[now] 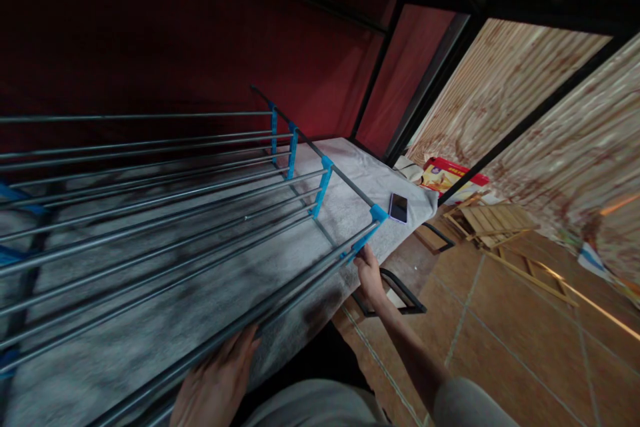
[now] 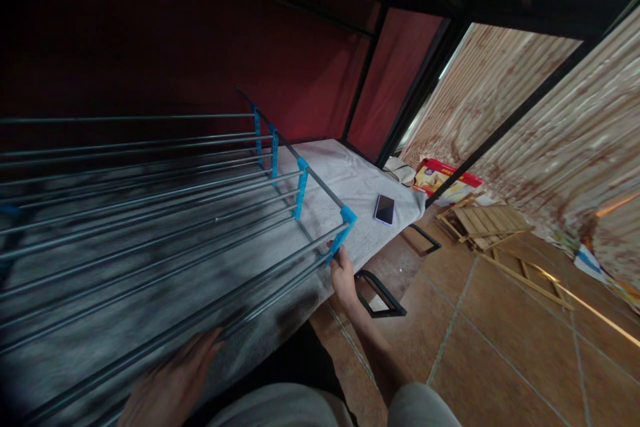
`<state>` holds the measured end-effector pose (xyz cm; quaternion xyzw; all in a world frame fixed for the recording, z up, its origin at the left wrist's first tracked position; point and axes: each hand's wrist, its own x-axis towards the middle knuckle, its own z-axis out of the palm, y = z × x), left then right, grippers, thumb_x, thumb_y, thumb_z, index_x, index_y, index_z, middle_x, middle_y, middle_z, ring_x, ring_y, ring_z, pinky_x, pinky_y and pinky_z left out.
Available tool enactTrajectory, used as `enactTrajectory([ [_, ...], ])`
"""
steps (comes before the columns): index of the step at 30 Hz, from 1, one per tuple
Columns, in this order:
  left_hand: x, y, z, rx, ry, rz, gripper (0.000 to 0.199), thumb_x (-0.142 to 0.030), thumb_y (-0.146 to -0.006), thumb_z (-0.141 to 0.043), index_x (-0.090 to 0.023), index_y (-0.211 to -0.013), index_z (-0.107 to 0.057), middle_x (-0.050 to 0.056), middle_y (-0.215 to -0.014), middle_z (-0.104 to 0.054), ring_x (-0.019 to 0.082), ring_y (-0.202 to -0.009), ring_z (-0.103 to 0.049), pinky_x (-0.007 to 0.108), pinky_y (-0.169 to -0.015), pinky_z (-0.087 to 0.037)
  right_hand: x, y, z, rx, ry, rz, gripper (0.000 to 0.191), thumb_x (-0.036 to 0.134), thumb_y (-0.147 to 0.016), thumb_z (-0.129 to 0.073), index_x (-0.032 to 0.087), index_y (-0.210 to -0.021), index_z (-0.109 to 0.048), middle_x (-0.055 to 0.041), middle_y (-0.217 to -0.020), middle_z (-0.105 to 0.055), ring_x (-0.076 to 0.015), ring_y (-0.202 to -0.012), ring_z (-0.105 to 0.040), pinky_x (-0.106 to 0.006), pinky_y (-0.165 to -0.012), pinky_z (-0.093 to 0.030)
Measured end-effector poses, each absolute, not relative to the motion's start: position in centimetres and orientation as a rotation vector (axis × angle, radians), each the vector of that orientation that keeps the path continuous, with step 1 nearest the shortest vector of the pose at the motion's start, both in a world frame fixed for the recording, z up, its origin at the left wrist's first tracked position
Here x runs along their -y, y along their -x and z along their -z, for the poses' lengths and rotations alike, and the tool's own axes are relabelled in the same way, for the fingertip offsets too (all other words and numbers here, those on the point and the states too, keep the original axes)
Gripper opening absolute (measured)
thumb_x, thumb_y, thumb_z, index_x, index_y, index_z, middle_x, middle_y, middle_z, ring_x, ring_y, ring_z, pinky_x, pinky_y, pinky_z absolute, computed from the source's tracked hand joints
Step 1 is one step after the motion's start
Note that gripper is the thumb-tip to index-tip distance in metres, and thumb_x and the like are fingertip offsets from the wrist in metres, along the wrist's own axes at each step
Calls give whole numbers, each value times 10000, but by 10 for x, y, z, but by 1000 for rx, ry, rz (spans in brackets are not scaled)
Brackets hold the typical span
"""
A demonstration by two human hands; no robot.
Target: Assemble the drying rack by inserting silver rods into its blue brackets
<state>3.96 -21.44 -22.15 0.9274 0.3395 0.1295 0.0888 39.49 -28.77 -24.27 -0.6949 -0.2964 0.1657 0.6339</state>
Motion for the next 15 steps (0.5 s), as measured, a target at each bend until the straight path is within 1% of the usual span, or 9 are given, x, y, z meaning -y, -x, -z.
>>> enactTrajectory([
  [2,214,-43,220,-1028,-2751,-401,469,-370,-1041,-339,-228,-1217,-750,55,-1135,-791,243,-883,-783,355,-863,-632,285,-395,244,676,1584,-375,474,233,-690,-538,241,-1134,-704,-40,-1105,-758,-289,-1170,-641,-471,-1115,-445],
  [4,214,-44,221,-1023,-2751,-406,455,-362,-1039,-352,-237,-1229,-747,55,-1149,-787,236,-894,-782,341,-884,-626,283,-395,245,673,1579,-370,456,240,-697,-539,238,-1121,-704,-47,-1095,-757,-288,-1151,-644,-469,-1102,-452],
  [7,214,-45,223,-1043,-2738,-333,438,-342,-1037,-369,-251,-1251,-739,49,-1198,-770,235,-975,-772,337,-913,-620,282,-394,246,694,1580,-364,452,254,-714,-557,235,-1142,-702,-54,-1106,-756,-289,-1156,-640,-468,-1108,-442],
  [12,218,-52,209,-1076,-2631,-54,483,-222,-1018,-326,-223,-1337,-689,62,-1300,-722,244,-1134,-727,383,-955,-615,286,-394,246,691,1637,-325,450,310,-753,-586,228,-1178,-707,-69,-1110,-762,-302,-1150,-646,-464,-1084,-460],
  [15,223,-56,203,-1116,-2556,37,520,-176,-1004,-311,-260,-1396,-642,64,-1326,-710,253,-1186,-704,415,-974,-605,290,-396,249,686,1688,-325,470,344,-756,-592,209,-1190,-711,-86,-1127,-762,-314,-1144,-657,-468,-1073,-467],
])
